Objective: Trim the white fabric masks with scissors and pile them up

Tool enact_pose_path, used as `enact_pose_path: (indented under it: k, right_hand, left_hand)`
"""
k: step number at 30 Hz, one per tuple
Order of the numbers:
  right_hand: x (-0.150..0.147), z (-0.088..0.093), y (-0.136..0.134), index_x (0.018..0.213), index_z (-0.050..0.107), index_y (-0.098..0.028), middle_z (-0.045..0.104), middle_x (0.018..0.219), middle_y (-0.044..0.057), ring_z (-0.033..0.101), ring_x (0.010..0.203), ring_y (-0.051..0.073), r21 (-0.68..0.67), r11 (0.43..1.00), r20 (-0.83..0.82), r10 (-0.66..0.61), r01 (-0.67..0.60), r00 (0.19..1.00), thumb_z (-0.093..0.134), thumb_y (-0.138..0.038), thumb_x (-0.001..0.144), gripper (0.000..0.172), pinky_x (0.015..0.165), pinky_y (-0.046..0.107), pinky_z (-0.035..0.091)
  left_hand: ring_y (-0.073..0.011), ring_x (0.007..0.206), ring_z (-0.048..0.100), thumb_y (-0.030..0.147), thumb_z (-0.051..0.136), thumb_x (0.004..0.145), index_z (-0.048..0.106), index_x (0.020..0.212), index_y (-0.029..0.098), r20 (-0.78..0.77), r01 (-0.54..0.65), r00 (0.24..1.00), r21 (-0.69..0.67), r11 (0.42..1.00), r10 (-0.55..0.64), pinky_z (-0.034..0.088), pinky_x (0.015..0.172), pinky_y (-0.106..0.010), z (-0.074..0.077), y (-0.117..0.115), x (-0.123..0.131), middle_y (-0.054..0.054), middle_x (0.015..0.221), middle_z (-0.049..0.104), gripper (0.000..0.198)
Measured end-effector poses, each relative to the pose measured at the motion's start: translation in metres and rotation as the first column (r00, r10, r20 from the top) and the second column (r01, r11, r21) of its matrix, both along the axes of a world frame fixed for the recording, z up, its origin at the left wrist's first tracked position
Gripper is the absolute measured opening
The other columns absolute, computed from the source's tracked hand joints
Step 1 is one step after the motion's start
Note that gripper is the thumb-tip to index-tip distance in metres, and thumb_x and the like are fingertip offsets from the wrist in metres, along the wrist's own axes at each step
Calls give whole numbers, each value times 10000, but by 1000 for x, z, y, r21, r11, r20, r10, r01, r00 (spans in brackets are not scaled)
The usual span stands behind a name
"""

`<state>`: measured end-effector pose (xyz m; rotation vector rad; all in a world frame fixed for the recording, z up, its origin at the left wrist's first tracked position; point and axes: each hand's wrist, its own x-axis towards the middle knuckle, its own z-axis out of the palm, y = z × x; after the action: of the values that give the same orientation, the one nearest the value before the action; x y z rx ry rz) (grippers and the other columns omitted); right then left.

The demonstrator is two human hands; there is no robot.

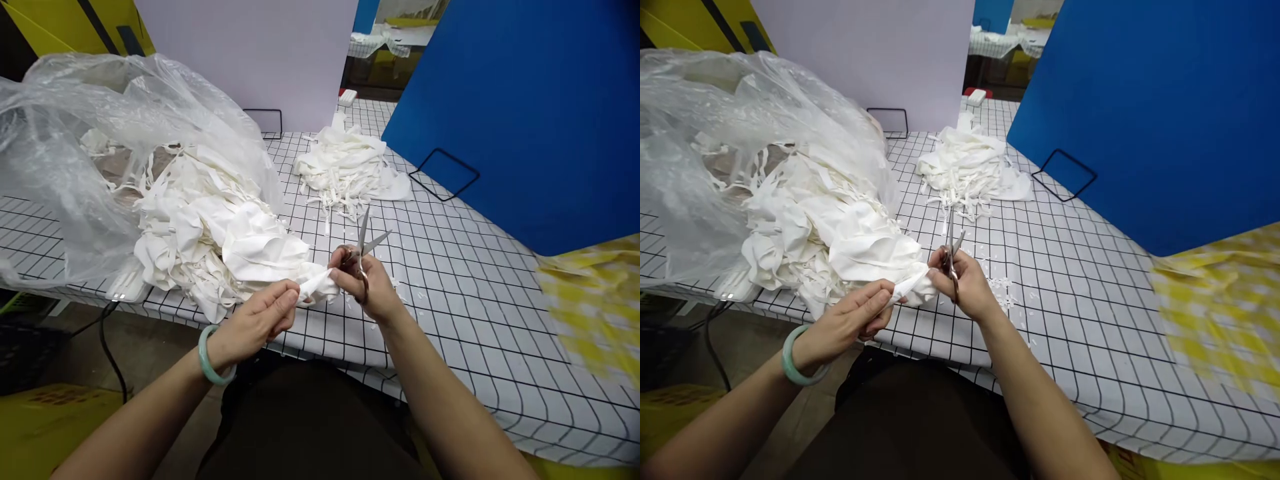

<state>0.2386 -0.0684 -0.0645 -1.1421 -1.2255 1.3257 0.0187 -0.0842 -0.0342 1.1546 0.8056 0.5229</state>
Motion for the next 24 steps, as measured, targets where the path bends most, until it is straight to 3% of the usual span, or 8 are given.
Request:
enact_pose_path:
  k: [4,7,10,12,15,17,20,24]
  right_hand:
    - [1,11,4,807,600,-222,544,754,-13,489,648,137,82,996,35,-36,33,999,752,-299,726,189,586,280,437]
    - [2,10,-4,849,606,-232,571,829,7,541,730,161,146,988,52,-53,45,997,735,-284,760,166,665,309,486]
    - [0,1,-22,871,615,-244,605,882,20,588,841,194,213,976,120,-82,55,989,733,-262,796,141,773,342,510]
    - [-7,-8,-37,863,610,-247,617,867,15,601,849,198,214,975,159,-95,59,983,723,-249,818,122,795,348,507]
    - [-20,-22,-59,842,576,-241,613,828,2,605,784,186,129,990,158,-83,63,984,692,-262,851,118,760,341,502]
    - [-21,-25,-69,849,562,-240,608,831,4,603,790,192,84,994,182,-87,73,979,695,-301,854,147,764,347,502]
    - [-7,-18,-75,915,605,-239,613,926,38,592,902,233,96,991,356,-117,89,927,722,-426,835,234,848,398,491]
    - [18,0,-82,884,649,-235,652,939,65,565,958,275,127,992,603,-93,19,792,740,-587,791,375,899,468,450]
  left_hand:
    - [-106,564,358,443,524,987,647,945,179,-78,16,997,213,977,1,345,524,-226,8,-5,3,40,636,392,294]
    - [-165,773,536,346,498,1001,703,870,191,-117,-9,991,420,907,64,486,733,-295,13,-6,4,-44,825,545,289]
    - [-248,1115,571,298,518,986,735,826,203,-63,-129,978,557,821,196,474,1011,-400,13,-7,8,-105,1170,587,286]
    - [-280,1221,549,304,519,984,739,816,198,52,-232,969,535,812,243,469,1055,-438,9,-8,15,-114,1276,581,297]
    - [-273,1097,606,325,521,977,721,793,173,201,-306,948,349,886,249,569,820,-372,-5,-10,33,-136,1127,615,311]
    - [-247,1020,599,330,530,972,709,787,167,223,-326,937,278,903,270,547,691,-312,-15,-12,44,-127,1040,589,304]
    - [-256,1110,533,324,529,984,713,813,177,214,-341,937,378,861,278,524,769,-316,-28,-16,53,-113,1008,559,291]
    - [-252,1164,478,269,515,1002,711,841,191,185,-286,958,543,789,220,456,948,-362,-34,-20,56,-83,888,559,265]
